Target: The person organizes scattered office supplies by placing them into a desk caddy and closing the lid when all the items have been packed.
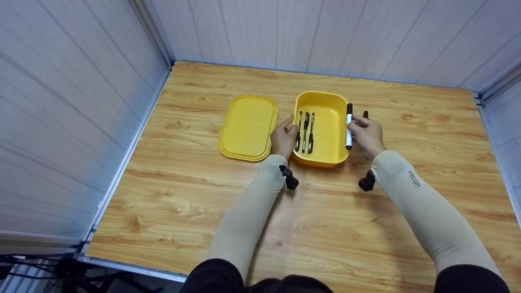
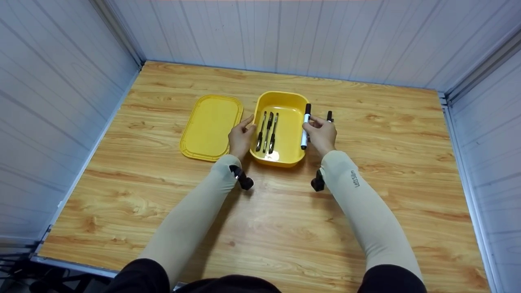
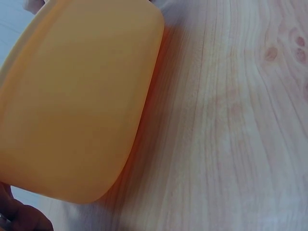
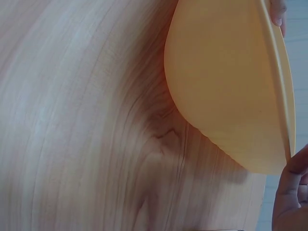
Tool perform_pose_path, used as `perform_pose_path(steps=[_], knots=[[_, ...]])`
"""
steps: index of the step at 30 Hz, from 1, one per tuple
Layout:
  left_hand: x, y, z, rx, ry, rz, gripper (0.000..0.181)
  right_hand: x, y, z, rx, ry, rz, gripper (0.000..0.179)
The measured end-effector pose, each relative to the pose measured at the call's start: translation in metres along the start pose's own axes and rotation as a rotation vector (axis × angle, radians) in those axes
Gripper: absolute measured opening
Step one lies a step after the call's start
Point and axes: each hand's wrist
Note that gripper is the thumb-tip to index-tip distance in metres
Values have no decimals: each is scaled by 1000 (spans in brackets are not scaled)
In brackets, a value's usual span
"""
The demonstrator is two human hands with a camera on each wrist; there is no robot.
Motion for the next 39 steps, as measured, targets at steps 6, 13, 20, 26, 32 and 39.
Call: perform_pose_path(steps=[6,13,20,26,32,39], knots=[[0,0,0,37,-6,-9,40,-1,4,-3,176,-18,24,45],[0,0,-1,36,-3,-7,40,1,10,-11,311,5,50,46],[0,1,1,59,-20,-23,40,0,16,-14,452,-6,76,49],[-1,1,2,56,-32,-19,40,1,21,-14,522,-23,69,58],[0,1,0,46,-19,-12,40,1,24,-14,619,-65,78,55],[0,1,0,21,8,-6,40,0,27,-16,658,-36,55,56]])
Point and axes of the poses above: each hand's wrist, its own x-axis away from the middle knuckle, its own y-axis out of the palm, z = x × y, and after that the axes turned 15 degrees about -z, right-handed
